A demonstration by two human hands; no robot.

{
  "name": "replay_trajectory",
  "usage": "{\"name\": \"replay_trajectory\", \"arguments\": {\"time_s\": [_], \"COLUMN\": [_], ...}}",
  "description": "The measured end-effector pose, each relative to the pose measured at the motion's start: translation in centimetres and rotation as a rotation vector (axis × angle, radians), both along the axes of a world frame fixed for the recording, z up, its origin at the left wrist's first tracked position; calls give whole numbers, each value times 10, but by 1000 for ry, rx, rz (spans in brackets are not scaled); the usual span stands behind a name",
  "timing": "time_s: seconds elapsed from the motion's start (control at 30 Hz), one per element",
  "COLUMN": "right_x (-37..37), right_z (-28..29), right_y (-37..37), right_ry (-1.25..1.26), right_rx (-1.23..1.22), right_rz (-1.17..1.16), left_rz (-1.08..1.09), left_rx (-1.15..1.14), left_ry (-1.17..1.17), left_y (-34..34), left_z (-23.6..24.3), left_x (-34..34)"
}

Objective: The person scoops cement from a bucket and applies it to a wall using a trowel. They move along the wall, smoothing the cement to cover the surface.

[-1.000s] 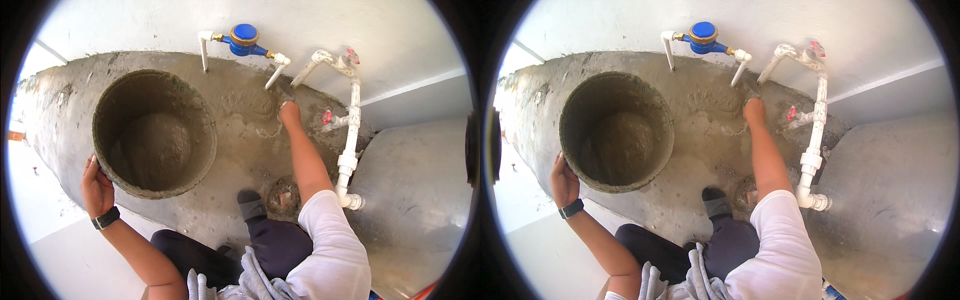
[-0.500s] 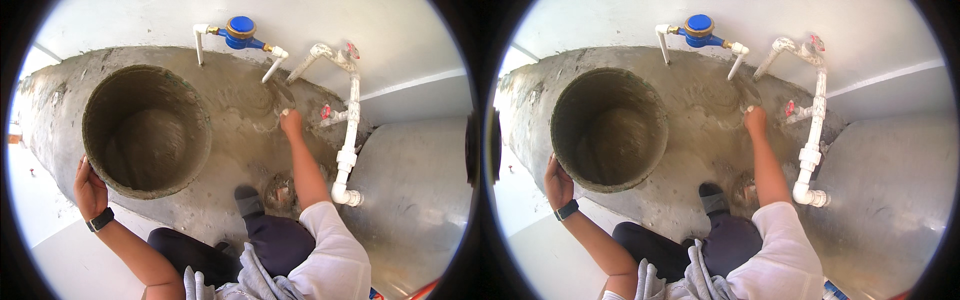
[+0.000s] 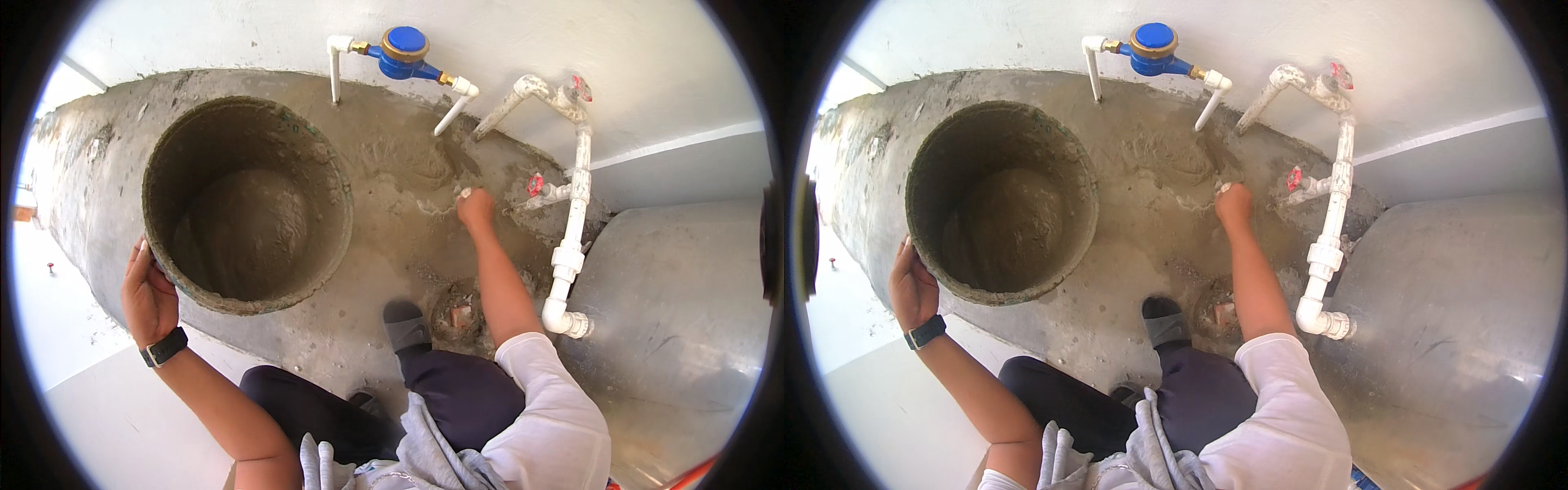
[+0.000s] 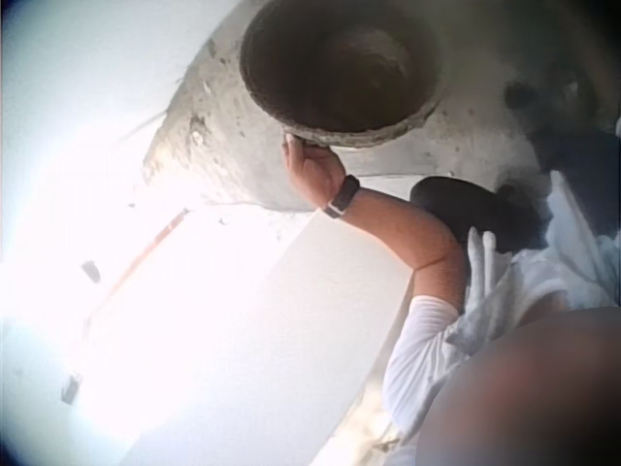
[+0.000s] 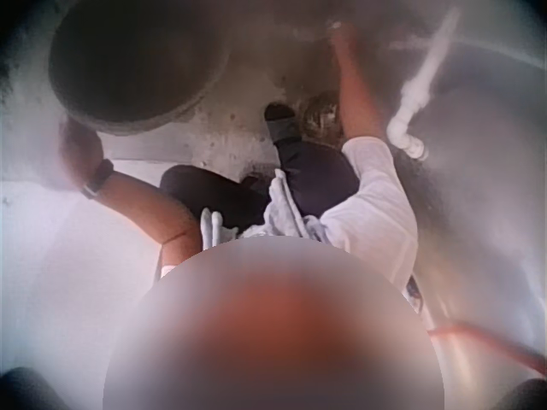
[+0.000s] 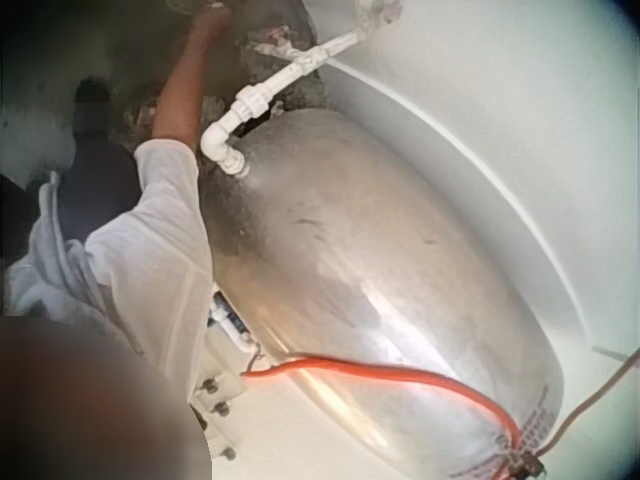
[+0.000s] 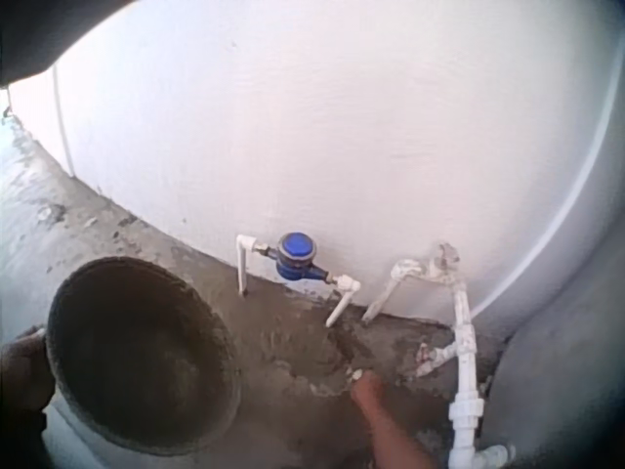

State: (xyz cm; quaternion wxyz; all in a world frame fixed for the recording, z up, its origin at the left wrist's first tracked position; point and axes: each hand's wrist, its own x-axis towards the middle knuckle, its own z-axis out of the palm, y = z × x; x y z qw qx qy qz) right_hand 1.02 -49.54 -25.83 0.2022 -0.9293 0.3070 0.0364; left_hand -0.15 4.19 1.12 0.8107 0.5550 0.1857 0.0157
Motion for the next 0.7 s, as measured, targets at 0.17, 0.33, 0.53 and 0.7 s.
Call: {"name": "replay_trajectory", "arguments": {"time_s": [0.17, 0.33, 0.53, 0.7], "right_x": [-22, -5, 54, 91], "right_z": [1, 12, 19, 41], "right_y": [18, 21, 31, 29], "right_ry": [21, -161, -145, -9], "right_rx": [57, -3, -50, 130], "right_rz": [40, 95, 164, 174], "left_rz": [10, 12, -64, -5], "left_rx": [-15, 7, -41, -11], "left_ry": [-13, -5, -18, -42], "left_y": [-5, -6, -5, -8], "left_z": [1, 2, 3, 3], "left_x": [-3, -2, 1, -1]}}
